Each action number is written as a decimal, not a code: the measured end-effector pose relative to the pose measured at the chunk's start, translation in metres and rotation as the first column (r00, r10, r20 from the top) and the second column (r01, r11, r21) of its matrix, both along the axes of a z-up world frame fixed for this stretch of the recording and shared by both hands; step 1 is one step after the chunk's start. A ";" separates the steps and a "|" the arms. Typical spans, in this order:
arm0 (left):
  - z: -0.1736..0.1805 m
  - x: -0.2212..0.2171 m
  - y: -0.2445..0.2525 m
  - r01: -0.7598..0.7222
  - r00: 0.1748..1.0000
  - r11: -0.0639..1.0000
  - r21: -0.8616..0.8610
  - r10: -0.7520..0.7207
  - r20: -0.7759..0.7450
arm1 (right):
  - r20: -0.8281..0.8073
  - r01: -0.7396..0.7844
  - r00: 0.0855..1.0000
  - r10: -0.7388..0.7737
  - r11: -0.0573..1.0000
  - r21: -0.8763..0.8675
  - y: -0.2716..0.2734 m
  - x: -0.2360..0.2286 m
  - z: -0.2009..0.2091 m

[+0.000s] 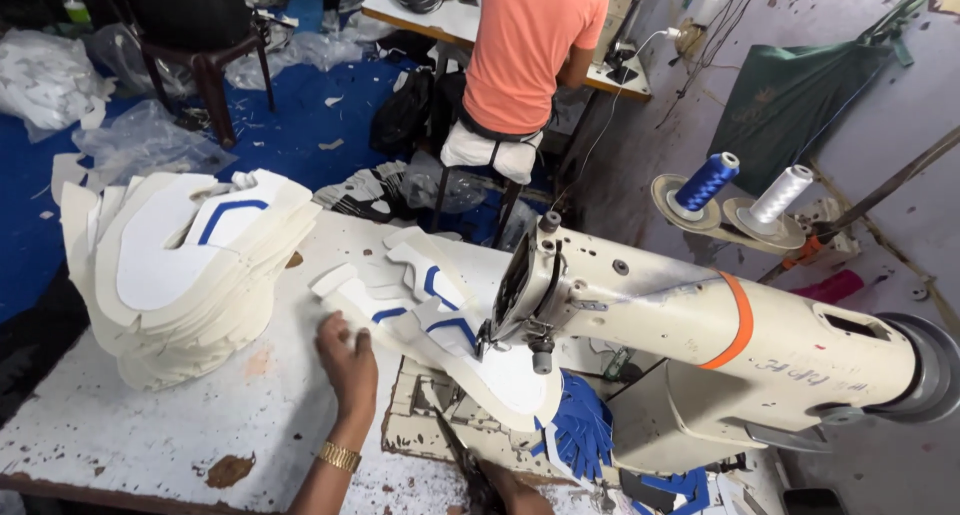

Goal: The person repeatedly picks up white shoe parts with blue markings, aligns them under the sewing machine needle, and sews along the edges. After each stitch, the person removes the part and places it on a growing pile of finished pieces.

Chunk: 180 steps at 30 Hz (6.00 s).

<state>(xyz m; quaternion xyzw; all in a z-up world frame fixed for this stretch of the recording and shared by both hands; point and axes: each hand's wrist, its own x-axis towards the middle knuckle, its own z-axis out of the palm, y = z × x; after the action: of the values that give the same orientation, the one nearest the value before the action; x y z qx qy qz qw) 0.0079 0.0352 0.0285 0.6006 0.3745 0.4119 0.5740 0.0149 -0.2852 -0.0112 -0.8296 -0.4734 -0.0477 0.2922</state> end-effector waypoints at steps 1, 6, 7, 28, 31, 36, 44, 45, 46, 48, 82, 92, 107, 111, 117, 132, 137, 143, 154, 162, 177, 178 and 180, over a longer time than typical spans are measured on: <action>0.022 0.000 0.000 0.000 1.000 1.000 0.005 0.000 0.004 | 0.004 0.000 1.000 0.000 1.000 0.005 -0.008 0.011 -0.035; 0.100 0.027 -0.003 0.540 0.811 0.781 0.313 -0.582 0.054 | -0.075 -0.010 0.997 -0.024 0.904 -0.427 -0.031 0.052 -0.068; 0.116 0.031 -0.008 0.539 0.812 0.781 0.316 -0.581 0.054 | -0.073 -0.011 0.997 -0.022 0.905 -0.424 -0.029 0.048 -0.056; 0.118 0.006 -0.026 0.925 0.378 0.375 0.050 -0.908 -0.179 | 0.101 0.087 0.991 -0.088 0.996 0.013 0.065 0.009 0.185; 0.117 0.002 -0.026 0.899 0.433 0.435 0.047 -0.870 -0.235 | 0.134 0.087 0.987 -0.087 0.996 0.008 0.067 0.006 0.187; 0.122 0.002 -0.030 0.884 0.457 0.467 0.028 -0.848 -0.267 | 0.142 0.106 0.984 -0.109 0.994 0.029 0.069 0.009 0.184; 0.104 0.003 -0.034 0.856 0.503 0.516 0.033 -0.815 -0.290 | 0.133 0.123 0.983 -0.127 0.992 0.038 0.072 0.009 0.181; 0.103 0.005 -0.033 0.854 0.510 0.519 0.032 -0.824 -0.246 | 0.143 0.113 0.983 -0.117 0.993 0.039 0.073 0.012 0.181; 0.104 0.004 -0.034 0.853 0.512 0.521 0.034 -0.824 -0.243 | 0.146 0.111 0.983 -0.115 0.993 0.038 0.074 0.014 0.180; 0.106 0.001 -0.039 0.833 0.546 0.550 0.058 -0.804 -0.234 | 0.148 0.099 0.984 -0.103 0.995 0.032 0.072 0.017 0.177; 0.102 -0.054 -0.101 0.694 0.719 0.684 -0.222 -0.676 0.164 | 0.224 -0.028 0.974 0.039 0.998 -0.052 0.048 0.039 0.162; 0.089 -0.043 -0.111 0.655 0.752 0.721 -0.227 -0.593 0.287 | 0.135 -0.043 0.989 0.054 0.995 -0.088 0.052 0.053 0.165; 0.093 -0.005 -0.084 0.662 0.749 0.708 -0.244 -0.627 0.214 | 0.065 0.085 0.995 -0.078 0.991 -0.106 0.067 0.055 0.170; 0.102 0.004 -0.068 0.744 0.664 0.640 -0.189 -0.741 0.105 | 0.142 0.117 0.984 -0.108 0.991 -0.062 0.064 0.044 0.166; 0.109 0.008 -0.060 0.788 0.607 0.586 -0.188 -0.791 0.078 | 0.124 0.155 0.980 -0.156 0.988 0.015 0.071 0.036 0.167; 0.101 -0.001 -0.053 0.743 0.669 0.624 0.243 -0.676 -0.309 | 0.150 0.137 0.978 -0.142 0.990 0.046 0.074 0.024 0.170; 0.124 -0.030 -0.071 0.715 0.667 0.695 0.076 -0.645 -0.373 | 0.107 0.124 0.986 -0.125 0.992 0.021 0.070 0.024 0.168; 0.130 -0.026 -0.073 0.656 0.735 0.747 0.107 -0.600 -0.314 | 0.105 0.149 0.983 -0.152 0.988 0.033 0.076 0.028 0.171; 0.121 0.006 -0.048 0.711 0.694 0.679 0.185 -0.635 -0.339 | 0.129 0.174 0.976 -0.176 0.984 0.032 0.080 0.026 0.173; 0.131 0.055 -0.013 0.942 0.226 0.332 -0.051 -0.740 -0.634 | 0.204 0.186 0.958 -0.202 0.978 0.094 0.080 0.012 0.164; 0.091 0.084 0.004 0.933 0.344 0.331 0.142 -0.700 -0.626 | -0.104 0.202 0.976 -0.189 0.971 0.129 0.082 0.056 0.141; 0.103 0.074 0.003 0.929 0.354 0.338 0.153 -0.688 -0.633 | -0.100 0.192 0.979 -0.178 0.971 0.143 0.083 0.059 0.139; 0.122 0.052 -0.004 0.906 0.280 0.417 -0.072 -0.718 -0.637 | -0.378 0.266 0.895 -0.236 0.964 0.029 0.082 0.065 0.133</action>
<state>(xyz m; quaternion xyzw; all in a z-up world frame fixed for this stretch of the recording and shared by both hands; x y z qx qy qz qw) 0.0595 0.0310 0.1502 0.8790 0.0940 -0.0981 0.4571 0.0802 -0.2034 0.1219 -0.8653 -0.2963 0.0537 0.4006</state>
